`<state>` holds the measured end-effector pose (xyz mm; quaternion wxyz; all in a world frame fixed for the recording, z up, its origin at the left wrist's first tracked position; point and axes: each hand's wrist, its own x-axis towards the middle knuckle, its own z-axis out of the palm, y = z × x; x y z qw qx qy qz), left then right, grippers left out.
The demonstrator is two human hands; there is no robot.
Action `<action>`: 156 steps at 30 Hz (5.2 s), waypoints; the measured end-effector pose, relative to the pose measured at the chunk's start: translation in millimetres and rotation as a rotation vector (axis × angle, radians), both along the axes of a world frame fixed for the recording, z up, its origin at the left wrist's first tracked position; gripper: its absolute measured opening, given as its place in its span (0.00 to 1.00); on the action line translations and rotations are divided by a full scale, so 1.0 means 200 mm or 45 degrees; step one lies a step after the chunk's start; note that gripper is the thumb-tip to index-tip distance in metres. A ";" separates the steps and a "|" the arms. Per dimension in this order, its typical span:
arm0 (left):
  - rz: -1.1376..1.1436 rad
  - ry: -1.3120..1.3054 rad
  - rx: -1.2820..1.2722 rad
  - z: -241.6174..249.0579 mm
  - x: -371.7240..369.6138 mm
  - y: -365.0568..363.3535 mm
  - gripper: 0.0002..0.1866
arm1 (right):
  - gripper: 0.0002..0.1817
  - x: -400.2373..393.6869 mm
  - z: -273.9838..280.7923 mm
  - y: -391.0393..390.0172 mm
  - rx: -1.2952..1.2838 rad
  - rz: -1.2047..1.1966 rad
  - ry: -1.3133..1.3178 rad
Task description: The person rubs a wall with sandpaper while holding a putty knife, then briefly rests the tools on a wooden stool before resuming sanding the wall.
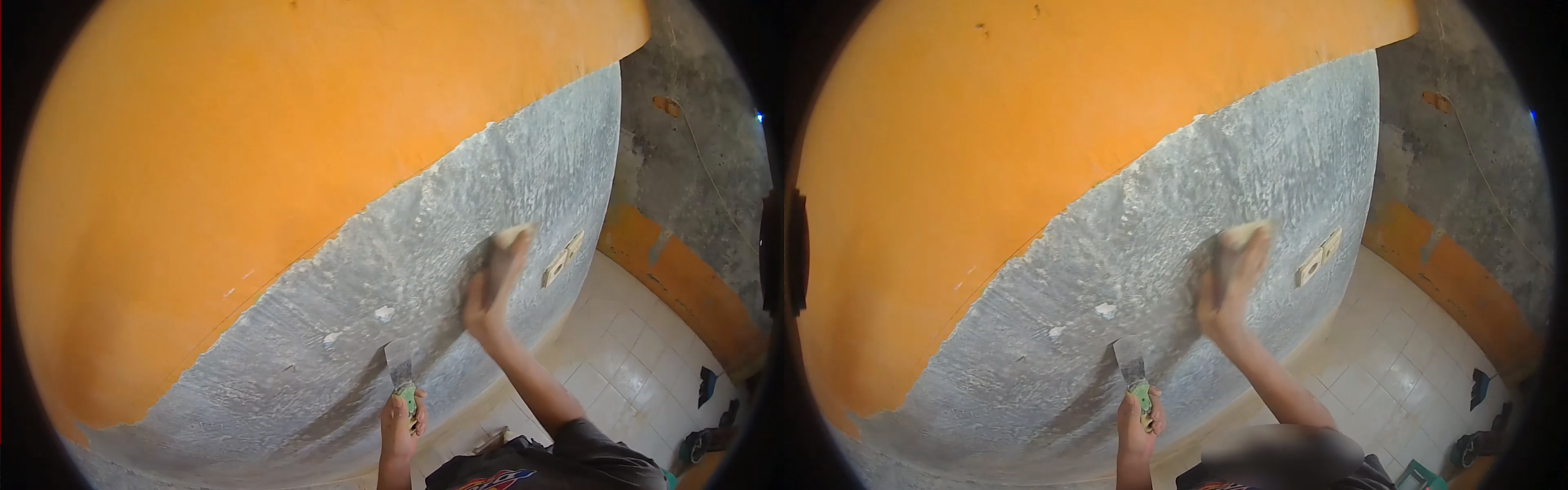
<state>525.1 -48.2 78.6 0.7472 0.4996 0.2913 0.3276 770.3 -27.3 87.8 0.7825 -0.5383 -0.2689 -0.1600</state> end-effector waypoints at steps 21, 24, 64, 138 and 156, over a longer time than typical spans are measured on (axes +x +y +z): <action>0.075 -0.037 0.069 0.07 0.02 -0.03 0.30 | 0.31 -0.03 0.38 -0.06 -0.629 -0.075 -1.202; 0.116 -0.035 0.068 0.07 -0.03 -0.04 0.30 | 0.35 0.02 0.50 -0.03 -0.627 -0.168 -0.782; 0.431 -0.241 0.096 0.06 -0.67 0.03 0.33 | 0.27 -0.72 0.63 -0.04 -0.736 0.099 -1.215; 0.261 -0.506 -0.280 -0.11 -1.35 0.05 0.31 | 0.41 -1.65 -0.15 0.11 -0.965 0.366 -1.147; 0.269 -0.578 -0.138 -0.07 -1.25 0.02 0.27 | 0.39 -1.59 0.21 0.16 -0.602 0.225 -1.012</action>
